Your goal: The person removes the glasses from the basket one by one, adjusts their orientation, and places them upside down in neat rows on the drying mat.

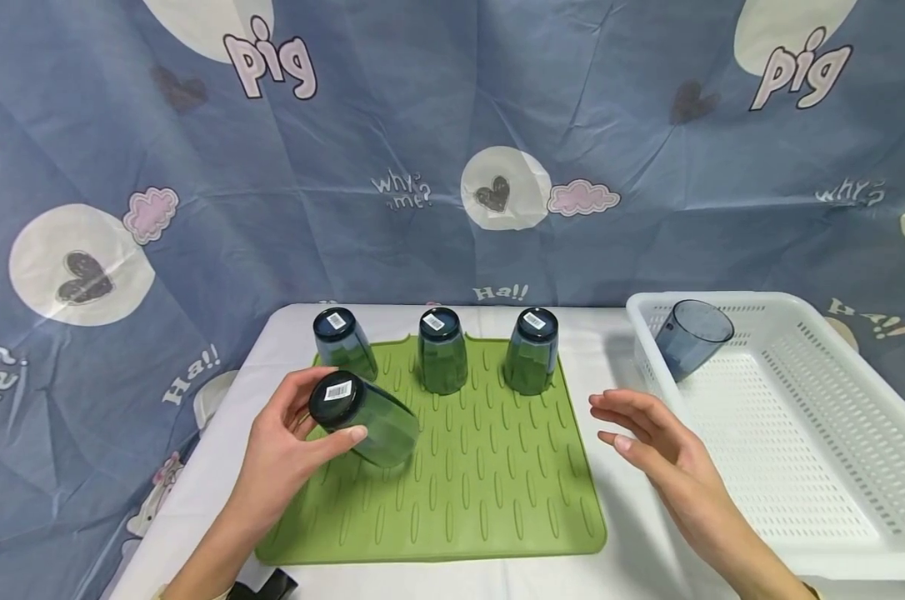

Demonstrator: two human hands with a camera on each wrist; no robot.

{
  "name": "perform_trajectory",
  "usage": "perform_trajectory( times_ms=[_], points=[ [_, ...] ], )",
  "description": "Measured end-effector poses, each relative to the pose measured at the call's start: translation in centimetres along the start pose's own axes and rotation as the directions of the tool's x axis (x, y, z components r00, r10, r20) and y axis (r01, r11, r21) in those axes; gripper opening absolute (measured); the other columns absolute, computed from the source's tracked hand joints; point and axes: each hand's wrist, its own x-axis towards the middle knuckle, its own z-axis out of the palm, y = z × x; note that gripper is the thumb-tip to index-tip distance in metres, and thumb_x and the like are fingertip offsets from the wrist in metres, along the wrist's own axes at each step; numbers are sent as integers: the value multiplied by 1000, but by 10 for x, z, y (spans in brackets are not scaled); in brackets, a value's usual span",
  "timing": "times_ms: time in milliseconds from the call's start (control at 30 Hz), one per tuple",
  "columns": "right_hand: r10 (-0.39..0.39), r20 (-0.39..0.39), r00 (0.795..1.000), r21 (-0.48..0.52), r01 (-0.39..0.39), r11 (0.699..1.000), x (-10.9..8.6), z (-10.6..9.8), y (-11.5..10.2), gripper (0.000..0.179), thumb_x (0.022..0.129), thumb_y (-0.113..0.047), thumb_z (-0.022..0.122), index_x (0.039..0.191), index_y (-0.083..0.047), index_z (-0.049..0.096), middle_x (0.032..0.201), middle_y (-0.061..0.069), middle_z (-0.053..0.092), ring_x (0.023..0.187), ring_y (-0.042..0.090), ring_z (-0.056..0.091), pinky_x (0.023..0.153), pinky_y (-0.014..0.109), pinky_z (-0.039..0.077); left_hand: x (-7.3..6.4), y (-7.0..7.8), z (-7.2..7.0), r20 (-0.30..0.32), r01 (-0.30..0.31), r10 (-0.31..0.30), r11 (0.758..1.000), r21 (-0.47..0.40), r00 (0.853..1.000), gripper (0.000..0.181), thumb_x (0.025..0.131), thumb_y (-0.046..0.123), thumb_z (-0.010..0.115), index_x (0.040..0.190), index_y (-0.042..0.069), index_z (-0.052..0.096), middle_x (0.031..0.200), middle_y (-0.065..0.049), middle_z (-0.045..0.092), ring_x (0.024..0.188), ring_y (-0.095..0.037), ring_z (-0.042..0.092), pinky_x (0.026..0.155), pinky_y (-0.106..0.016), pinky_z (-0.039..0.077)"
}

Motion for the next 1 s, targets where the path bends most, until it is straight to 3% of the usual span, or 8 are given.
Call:
perform_trajectory(
  times_ms=[133,467,1000],
  points=[
    [-18,4,1000,-10,19,1000,0,2,-1,41,98,11,44,138,10,41,138,27,46,130,32,46,104,34,45,-2,-2,-7,-26,15,-14,1000,15,1000,67,79,3,82,137,9,50,130,-7,56,121,-12,53,103,-16,39],
    [48,-13,999,-49,-48,998,0,3,0,40,99,6,46,139,6,42,139,23,47,129,33,46,104,33,45,-6,-11,-21,-72,54,-49,995,78,996,69,77,3,84,138,7,50,129,-5,57,121,-7,53,104,-14,37],
    [47,-15,999,-48,-48,998,-1,4,-1,41,99,7,46,139,6,42,139,25,47,129,32,46,103,32,45,-14,-30,-34,-106,42,-21,979,197,994,69,76,8,86,137,12,53,128,2,58,113,-4,55,95,-12,41]
  ],
)
